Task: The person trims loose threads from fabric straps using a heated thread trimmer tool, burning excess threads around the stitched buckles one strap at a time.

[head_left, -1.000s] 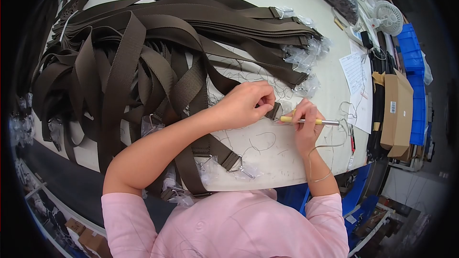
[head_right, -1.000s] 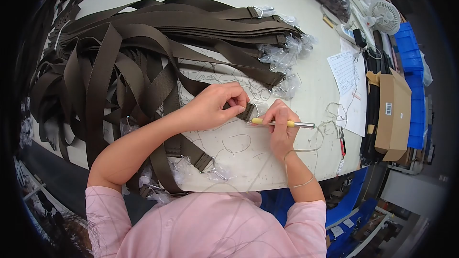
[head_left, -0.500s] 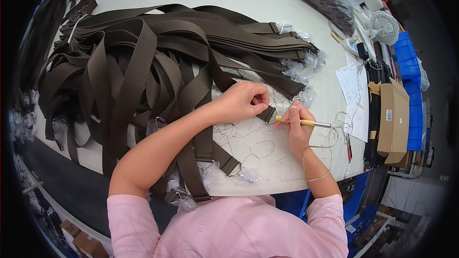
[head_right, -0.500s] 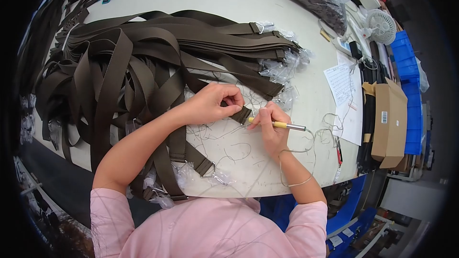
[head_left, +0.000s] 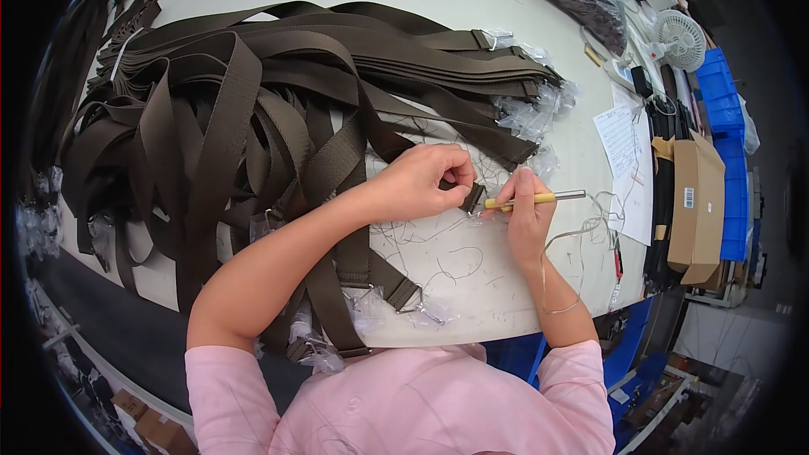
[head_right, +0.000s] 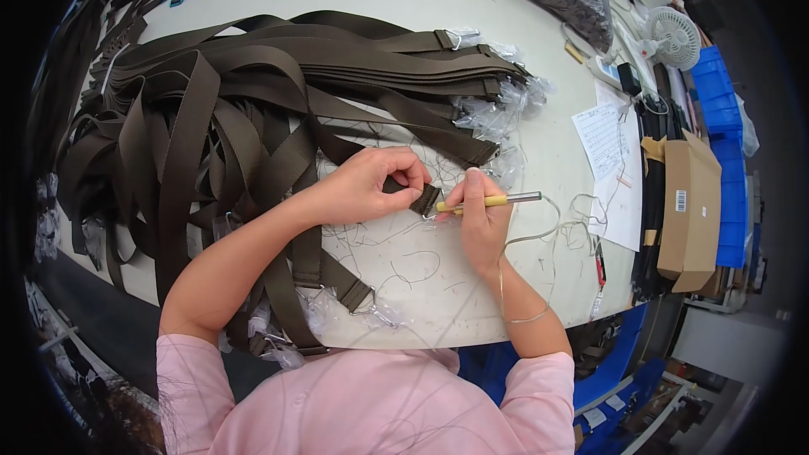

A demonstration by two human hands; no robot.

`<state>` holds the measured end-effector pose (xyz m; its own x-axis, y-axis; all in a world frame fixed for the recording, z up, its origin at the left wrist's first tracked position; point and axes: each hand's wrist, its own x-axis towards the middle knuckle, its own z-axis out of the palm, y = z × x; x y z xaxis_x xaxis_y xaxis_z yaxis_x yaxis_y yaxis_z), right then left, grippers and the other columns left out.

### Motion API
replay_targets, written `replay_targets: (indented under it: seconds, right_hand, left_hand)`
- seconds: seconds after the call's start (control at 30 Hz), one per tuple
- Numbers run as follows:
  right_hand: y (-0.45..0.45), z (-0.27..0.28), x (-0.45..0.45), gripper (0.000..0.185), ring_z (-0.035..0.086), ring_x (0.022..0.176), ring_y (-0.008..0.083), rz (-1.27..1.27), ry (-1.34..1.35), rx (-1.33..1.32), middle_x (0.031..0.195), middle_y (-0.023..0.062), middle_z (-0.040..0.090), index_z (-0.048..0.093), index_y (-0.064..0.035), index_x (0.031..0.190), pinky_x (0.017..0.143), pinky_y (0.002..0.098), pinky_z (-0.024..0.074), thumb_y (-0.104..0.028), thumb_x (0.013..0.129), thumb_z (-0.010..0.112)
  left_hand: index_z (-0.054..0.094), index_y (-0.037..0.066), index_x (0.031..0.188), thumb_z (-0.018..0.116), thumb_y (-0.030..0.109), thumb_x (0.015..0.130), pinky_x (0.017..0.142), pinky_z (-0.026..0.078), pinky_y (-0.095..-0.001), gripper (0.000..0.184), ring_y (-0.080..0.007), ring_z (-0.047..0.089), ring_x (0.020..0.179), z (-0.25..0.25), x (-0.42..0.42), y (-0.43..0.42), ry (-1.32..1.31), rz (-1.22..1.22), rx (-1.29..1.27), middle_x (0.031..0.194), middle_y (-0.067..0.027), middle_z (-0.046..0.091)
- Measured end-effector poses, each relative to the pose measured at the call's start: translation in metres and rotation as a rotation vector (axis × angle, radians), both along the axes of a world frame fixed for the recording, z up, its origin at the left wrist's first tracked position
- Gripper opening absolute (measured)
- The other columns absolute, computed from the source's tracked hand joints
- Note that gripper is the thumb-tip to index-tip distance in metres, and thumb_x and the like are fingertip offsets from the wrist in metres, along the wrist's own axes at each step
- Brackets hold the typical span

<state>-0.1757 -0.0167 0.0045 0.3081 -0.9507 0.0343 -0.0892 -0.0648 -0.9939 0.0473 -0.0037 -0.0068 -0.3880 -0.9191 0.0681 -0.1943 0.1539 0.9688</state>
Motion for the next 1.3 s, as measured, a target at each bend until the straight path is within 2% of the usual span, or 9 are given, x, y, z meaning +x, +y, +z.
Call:
replay_targets:
  seconds: [0.1, 0.23, 0.4, 0.53, 0.6, 0.7, 1.0, 1.2, 1.3]
  right_hand:
    - [0.001, -0.002, -0.003, 0.047, 0.061, 0.062, 0.0107, -0.048, -0.093, 0.035, 0.072, 0.0063, 0.060, 0.057, 0.0002, 0.078, 0.056, 0.0244, 0.0494, -0.027, 0.114, 0.043]
    - [0.003, -0.011, -0.020, 0.038, 0.063, 0.062, 0.0127, -0.017, -0.008, -0.279, 0.074, 0.0071, 0.062, 0.059, -0.0001, 0.090, 0.058, 0.0246, 0.0496, -0.024, 0.113, 0.040]
    - [-0.001, -0.004, -0.024, 0.039, 0.071, 0.074, 0.0202, 0.043, 0.185, -0.751, 0.090, 0.0140, 0.068, 0.055, -0.0007, 0.116, 0.072, 0.0359, 0.0598, -0.031, 0.115, 0.032]
    - [0.003, -0.001, -0.021, 0.011, 0.074, 0.091, 0.0254, 0.104, 0.345, -0.862, 0.102, 0.0154, 0.074, 0.063, -0.0059, 0.110, 0.094, 0.0460, 0.0532, -0.010, 0.101, 0.059]
    - [-0.006, 0.020, -0.010, 0.016, 0.072, 0.103, 0.0274, 0.313, 0.553, -1.083, 0.099, 0.0114, 0.073, 0.064, -0.0082, 0.105, 0.104, 0.0524, 0.0486, -0.006, 0.092, 0.072]
    - [0.005, 0.006, -0.013, 0.029, 0.068, 0.108, 0.0279, 0.353, 0.546, -0.994, 0.091, 0.0059, 0.069, 0.061, -0.0107, 0.096, 0.107, 0.0531, 0.0452, -0.004, 0.077, 0.082]
    - [0.013, -0.005, -0.038, 0.032, 0.066, 0.092, 0.0298, 0.310, 0.577, -0.867, 0.092, 0.0094, 0.065, 0.054, -0.0090, 0.089, 0.083, 0.0445, 0.0517, -0.003, 0.076, 0.082]
    - [0.018, -0.005, -0.039, 0.038, 0.064, 0.089, 0.0318, 0.232, 0.449, -0.736, 0.102, 0.0119, 0.068, 0.049, -0.0085, 0.086, 0.073, 0.0414, 0.0520, -0.005, 0.074, 0.085]
    - [0.015, -0.002, -0.032, 0.039, 0.063, 0.086, 0.0330, 0.241, 0.517, -0.853, 0.106, 0.0128, 0.069, 0.048, -0.0085, 0.086, 0.072, 0.0416, 0.0522, -0.005, 0.074, 0.085]
  left_hand:
    - [0.062, 0.003, 0.110, 0.069, 0.003, 0.085, 0.087, 0.054, -0.0361, 0.026, -0.0240, 0.062, 0.104, 0.000, 0.000, 0.007, -0.106, -0.019, -0.153, 0.109, -0.0089, 0.063]
    - [0.056, 0.004, 0.121, 0.070, 0.002, 0.081, 0.093, 0.053, -0.0402, 0.042, -0.0295, 0.056, 0.114, -0.011, -0.003, 0.014, -0.239, 0.015, -0.441, 0.122, -0.0119, 0.054]
    - [0.056, 0.003, 0.115, 0.072, 0.002, 0.080, 0.096, 0.050, -0.0400, 0.039, -0.0302, 0.057, 0.113, 0.005, -0.004, 0.018, -0.189, 0.042, -0.181, 0.116, -0.0136, 0.052]
    - [0.054, 0.002, 0.110, 0.072, 0.002, 0.078, 0.094, 0.049, -0.0398, 0.037, -0.0314, 0.057, 0.110, 0.002, -0.014, 0.027, -0.173, 0.092, -0.210, 0.110, -0.0132, 0.050]
    - [0.055, 0.002, 0.111, 0.073, 0.002, 0.078, 0.092, 0.050, -0.0399, 0.037, -0.0318, 0.057, 0.106, -0.002, -0.019, 0.030, -0.198, 0.145, -0.314, 0.110, -0.0123, 0.050]
    - [0.055, 0.002, 0.111, 0.073, 0.002, 0.078, 0.092, 0.050, -0.0400, 0.038, -0.0313, 0.058, 0.107, -0.004, -0.016, 0.025, -0.224, 0.123, -0.249, 0.111, -0.0126, 0.050]
    - [0.057, 0.002, 0.111, 0.073, 0.001, 0.078, 0.091, 0.051, -0.0386, 0.037, -0.0305, 0.058, 0.107, 0.000, -0.013, 0.023, -0.120, 0.100, -0.132, 0.113, -0.0131, 0.051]
    - [0.058, 0.004, 0.114, 0.072, 0.000, 0.078, 0.091, 0.051, -0.0373, 0.039, -0.0297, 0.057, 0.108, 0.006, -0.029, 0.034, -0.302, 0.190, -0.423, 0.114, -0.0135, 0.050]
    - [0.058, 0.004, 0.117, 0.073, 0.000, 0.079, 0.088, 0.051, -0.0366, 0.041, -0.0277, 0.058, 0.104, 0.000, -0.034, 0.032, -0.202, 0.182, -0.334, 0.115, -0.0128, 0.051]
